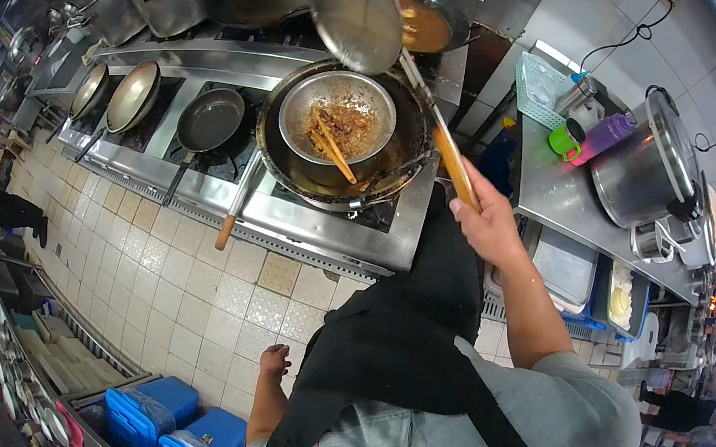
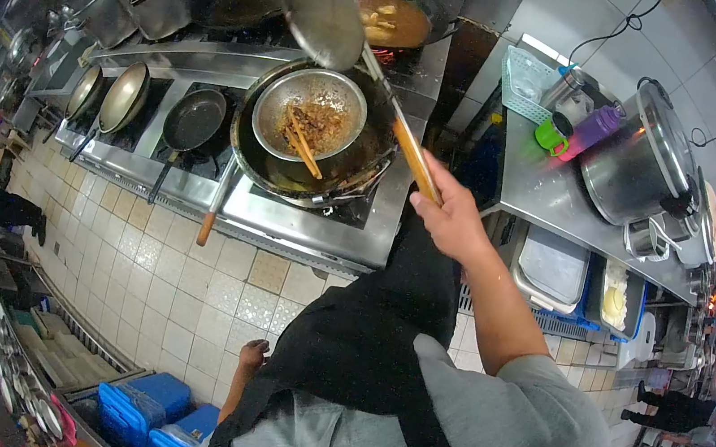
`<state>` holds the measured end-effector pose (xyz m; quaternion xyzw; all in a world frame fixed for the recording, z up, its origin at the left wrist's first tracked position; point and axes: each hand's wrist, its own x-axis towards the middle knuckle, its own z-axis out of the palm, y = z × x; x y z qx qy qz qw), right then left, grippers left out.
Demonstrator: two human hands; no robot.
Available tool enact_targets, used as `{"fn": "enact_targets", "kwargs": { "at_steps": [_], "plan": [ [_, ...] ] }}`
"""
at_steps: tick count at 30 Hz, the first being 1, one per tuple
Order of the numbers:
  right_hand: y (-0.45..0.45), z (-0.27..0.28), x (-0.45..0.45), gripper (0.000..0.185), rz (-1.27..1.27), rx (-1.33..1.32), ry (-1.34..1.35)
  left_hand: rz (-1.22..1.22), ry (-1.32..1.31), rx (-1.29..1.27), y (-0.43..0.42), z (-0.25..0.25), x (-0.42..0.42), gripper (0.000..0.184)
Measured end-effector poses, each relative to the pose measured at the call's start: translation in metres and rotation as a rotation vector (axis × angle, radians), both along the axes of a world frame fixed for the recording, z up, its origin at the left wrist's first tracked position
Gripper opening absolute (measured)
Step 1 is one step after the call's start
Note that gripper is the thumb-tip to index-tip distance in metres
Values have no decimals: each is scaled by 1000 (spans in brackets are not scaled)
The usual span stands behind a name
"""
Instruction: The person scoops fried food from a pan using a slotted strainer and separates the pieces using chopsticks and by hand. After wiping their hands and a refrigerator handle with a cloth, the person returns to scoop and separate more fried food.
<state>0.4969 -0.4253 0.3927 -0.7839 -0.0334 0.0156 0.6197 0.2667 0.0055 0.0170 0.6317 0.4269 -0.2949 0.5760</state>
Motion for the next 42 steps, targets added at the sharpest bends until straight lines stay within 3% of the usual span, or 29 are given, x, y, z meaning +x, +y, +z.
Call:
{"fn": "enact_targets", "kwargs": {
  "at_steps": [8,10,13,15,18,19,21,25,29,35,42],
  "plan": [
    [-20,27,72,60,-283,-185,-156,-3,-6,-25,3,2,-3,44],
    [-22,38,91,60,-344,-151,28,-22,-2,-2,1,9,-2,45],
    [-31,29,125,65,-360,-37,68,3,6,3,0,12,-3,45],
    [-29,26,143,55,-358,17,78,5,9,3,0,14,-3,45],
    [-17,33,157,12,-220,214,248,-12,20,12,0,16,-5,43],
    [-13,31,162,12,-218,216,247,-31,24,21,0,16,-5,42],
    [-7,25,173,10,-209,482,303,-20,29,23,-1,18,-6,41],
    [-4,18,191,13,-140,768,431,-11,36,48,-9,30,-8,39],
    [0,18,193,14,-88,814,431,-2,23,18,-9,31,-9,39],
    [0,13,177,15,-19,685,324,-20,1,27,-8,31,-11,43],
    [3,23,148,46,-46,323,206,27,4,8,-6,15,-14,44]
  ]
}}
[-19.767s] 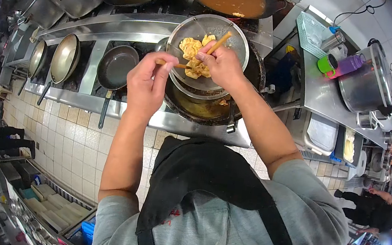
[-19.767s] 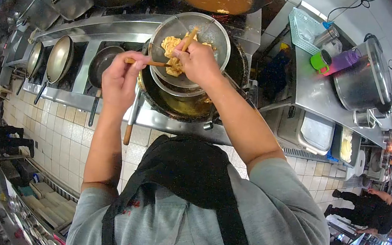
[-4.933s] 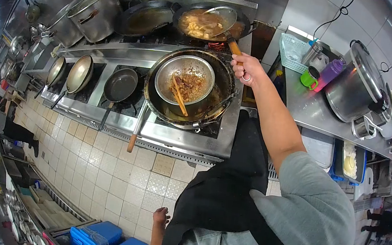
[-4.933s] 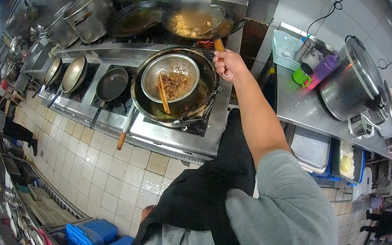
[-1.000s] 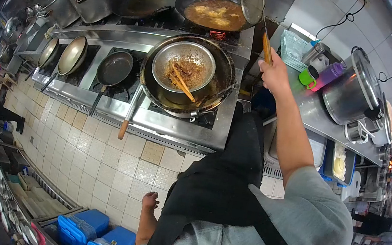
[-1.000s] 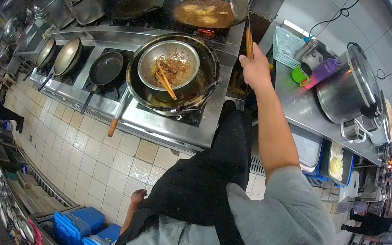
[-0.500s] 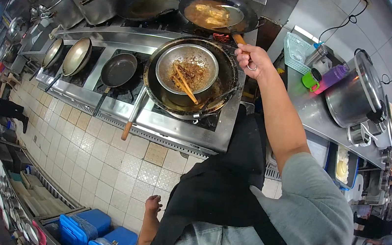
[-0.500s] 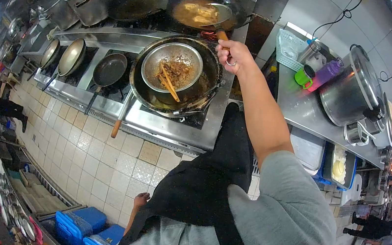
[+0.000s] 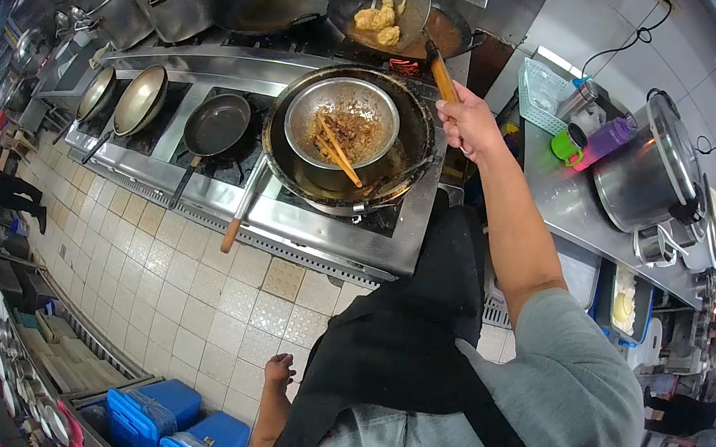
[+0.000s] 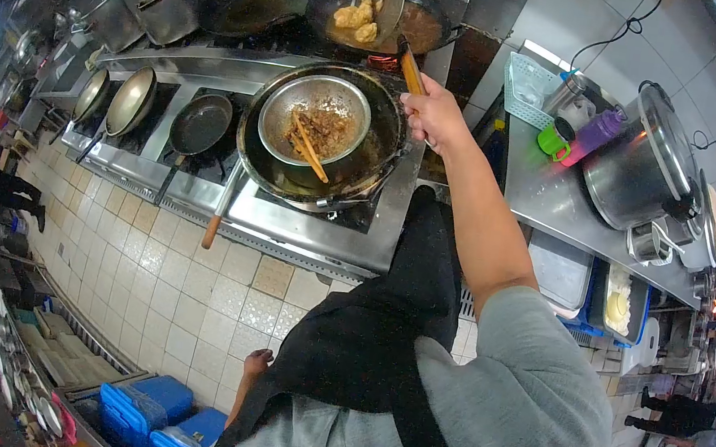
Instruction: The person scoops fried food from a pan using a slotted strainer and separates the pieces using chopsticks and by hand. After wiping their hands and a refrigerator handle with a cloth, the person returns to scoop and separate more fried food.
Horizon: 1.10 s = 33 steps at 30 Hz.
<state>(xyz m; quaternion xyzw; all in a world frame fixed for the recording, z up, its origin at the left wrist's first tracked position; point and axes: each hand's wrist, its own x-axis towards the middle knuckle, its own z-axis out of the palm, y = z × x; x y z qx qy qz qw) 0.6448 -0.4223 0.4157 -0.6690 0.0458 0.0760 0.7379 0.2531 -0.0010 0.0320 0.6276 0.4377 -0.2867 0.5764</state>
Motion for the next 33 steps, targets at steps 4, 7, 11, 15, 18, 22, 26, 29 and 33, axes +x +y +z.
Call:
{"fn": "enact_targets", "kwargs": {
  "at_steps": [4,7,11,15,18,22,26,29,33],
  "plan": [
    [-1,3,-10,63,-16,-112,-30,-50,14,19,-3,19,6,44],
    [-4,4,-16,67,-22,-195,-69,-46,22,-1,2,3,2,44],
    [-4,15,-25,68,-22,-239,-101,-24,30,-13,4,-7,0,46],
    [-2,16,-29,69,-61,-303,-105,-106,59,15,-1,14,10,47],
    [-7,14,-26,68,-39,-308,-81,-108,53,34,-3,18,14,47],
    [-19,6,-23,68,-36,-227,-63,-170,-121,35,5,-6,5,46],
    [-17,6,-23,66,-120,-195,-64,-117,-39,27,-2,9,7,46],
    [-18,2,-12,59,-208,-207,-71,-61,52,25,-4,15,6,46],
    [-18,1,4,30,-165,-162,-24,-78,32,43,-3,16,0,47]
  ]
}}
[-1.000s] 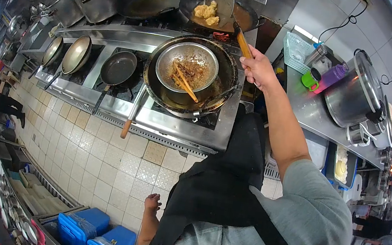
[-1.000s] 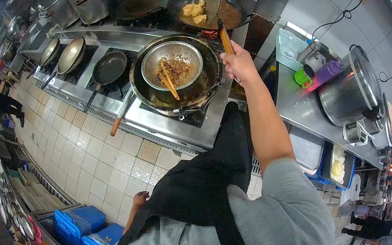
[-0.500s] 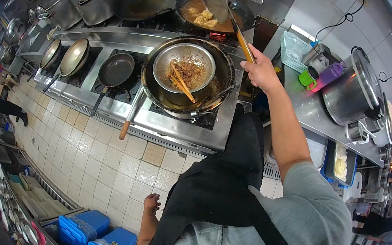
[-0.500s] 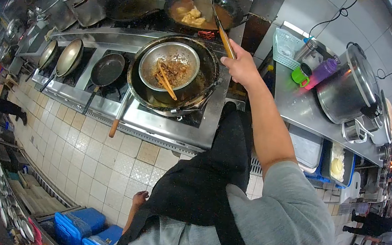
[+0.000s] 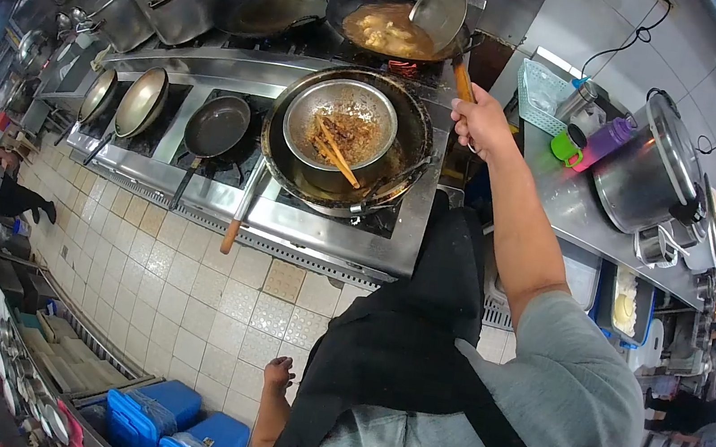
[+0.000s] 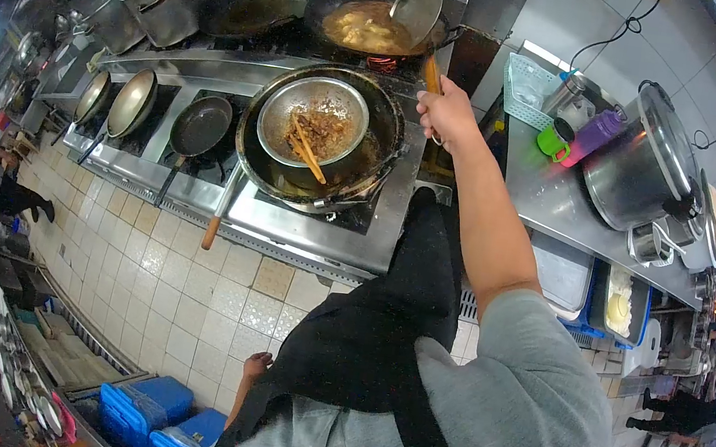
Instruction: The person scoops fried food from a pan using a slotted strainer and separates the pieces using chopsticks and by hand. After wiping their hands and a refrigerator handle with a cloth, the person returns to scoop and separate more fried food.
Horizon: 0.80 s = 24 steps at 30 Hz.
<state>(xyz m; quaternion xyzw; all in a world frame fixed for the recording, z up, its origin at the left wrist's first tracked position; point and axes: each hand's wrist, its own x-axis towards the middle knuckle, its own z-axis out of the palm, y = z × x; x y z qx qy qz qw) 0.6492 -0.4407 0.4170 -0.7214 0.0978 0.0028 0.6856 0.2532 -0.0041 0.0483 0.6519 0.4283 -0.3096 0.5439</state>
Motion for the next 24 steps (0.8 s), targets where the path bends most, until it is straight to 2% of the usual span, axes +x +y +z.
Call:
{"fn": "enact_targets", "kwargs": {
  "at_steps": [1,4,5,7,11,13,17,19,20,22,24],
  "plan": [
    [1,1,4,18,17,41,53,10,5,-5,0,0,-1,47],
    [2,1,15,12,49,149,111,35,-30,-23,3,-8,-4,48],
    [2,-1,19,12,50,151,110,36,-31,-21,2,-4,-3,48],
    [3,-5,28,14,85,364,169,55,-17,-18,-2,4,1,47],
    [7,-6,42,12,129,462,243,7,-6,-7,-4,11,5,46],
    [4,-16,54,10,211,726,300,10,-4,-10,-6,14,6,45],
    [18,-11,45,19,113,572,244,-9,4,5,-7,18,5,44],
    [16,-10,37,29,262,476,193,39,4,-25,-2,0,-3,44],
    [13,-13,33,29,260,476,192,91,4,-57,-5,5,0,44],
    [3,-21,26,34,-17,303,59,57,17,-22,-11,18,2,44],
    [-21,-33,12,31,-59,334,68,26,35,13,-13,24,1,44]
  ]
}}
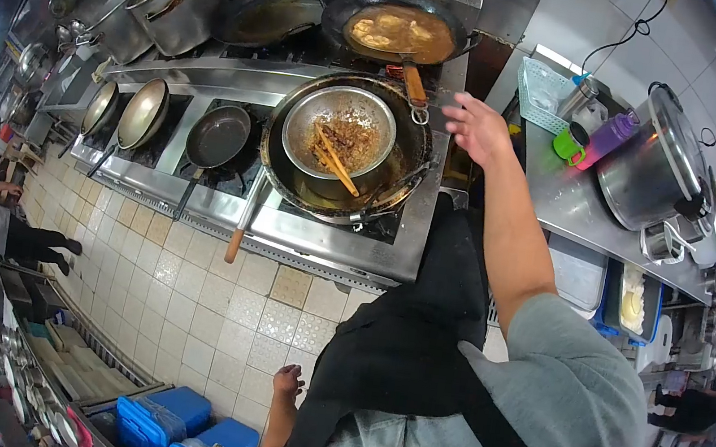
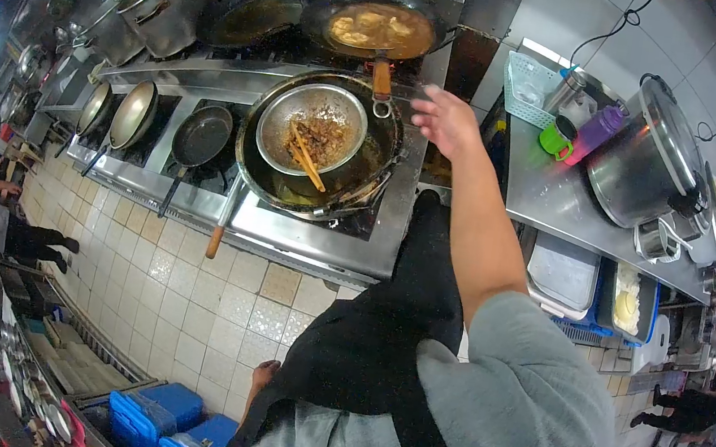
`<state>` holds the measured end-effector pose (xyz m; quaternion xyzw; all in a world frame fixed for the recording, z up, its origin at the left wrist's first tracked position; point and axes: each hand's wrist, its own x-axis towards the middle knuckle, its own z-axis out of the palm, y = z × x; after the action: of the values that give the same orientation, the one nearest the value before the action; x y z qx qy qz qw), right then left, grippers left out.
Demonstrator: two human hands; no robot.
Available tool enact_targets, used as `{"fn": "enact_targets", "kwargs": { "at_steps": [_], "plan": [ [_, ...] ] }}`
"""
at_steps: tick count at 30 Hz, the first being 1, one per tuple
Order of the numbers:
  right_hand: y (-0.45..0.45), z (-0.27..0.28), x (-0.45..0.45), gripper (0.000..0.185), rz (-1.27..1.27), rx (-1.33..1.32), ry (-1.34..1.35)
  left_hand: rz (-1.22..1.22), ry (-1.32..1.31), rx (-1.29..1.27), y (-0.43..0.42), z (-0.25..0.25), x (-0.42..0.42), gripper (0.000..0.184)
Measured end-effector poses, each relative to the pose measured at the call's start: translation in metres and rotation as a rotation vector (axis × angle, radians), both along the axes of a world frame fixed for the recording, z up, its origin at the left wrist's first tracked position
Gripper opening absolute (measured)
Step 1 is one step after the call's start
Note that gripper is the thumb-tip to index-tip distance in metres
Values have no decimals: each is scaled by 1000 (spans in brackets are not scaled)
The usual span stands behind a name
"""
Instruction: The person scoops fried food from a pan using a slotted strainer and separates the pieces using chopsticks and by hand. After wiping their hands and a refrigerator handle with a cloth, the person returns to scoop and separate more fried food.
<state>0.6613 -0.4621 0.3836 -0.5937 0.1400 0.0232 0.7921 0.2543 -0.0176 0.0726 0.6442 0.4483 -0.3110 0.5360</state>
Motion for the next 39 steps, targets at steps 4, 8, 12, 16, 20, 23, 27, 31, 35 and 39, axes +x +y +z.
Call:
{"fn": "enact_targets", "kwargs": {
  "at_steps": [4,8,12,16,20,23,27,31,35,39],
  "plan": [
    [-50,-66,-37,19,33,-52,181,-81,-21,7,-1,4,0,46],
    [-86,-159,-99,11,-28,-77,562,-15,4,-48,10,-19,3,49],
    [-117,-248,-164,19,-240,-60,754,-68,-44,-30,19,-22,12,44],
    [-134,-347,-246,27,-151,-191,987,-201,-236,12,27,-34,11,35],
    [-110,-394,-284,30,58,-443,866,-186,-87,24,2,26,34,39],
    [-119,-367,-283,31,162,-1036,678,-181,-13,38,-6,42,44,41],
    [-126,-302,-242,28,-325,-1010,285,-206,-27,22,1,29,41,44],
    [-101,-192,-192,41,-338,-424,366,-207,-43,15,9,14,38,42],
    [-48,-129,-198,53,48,-1309,-317,-175,-42,42,0,24,42,41],
    [-92,-170,-207,64,83,-1446,213,-141,-32,37,-7,33,38,40]
  ]
}}
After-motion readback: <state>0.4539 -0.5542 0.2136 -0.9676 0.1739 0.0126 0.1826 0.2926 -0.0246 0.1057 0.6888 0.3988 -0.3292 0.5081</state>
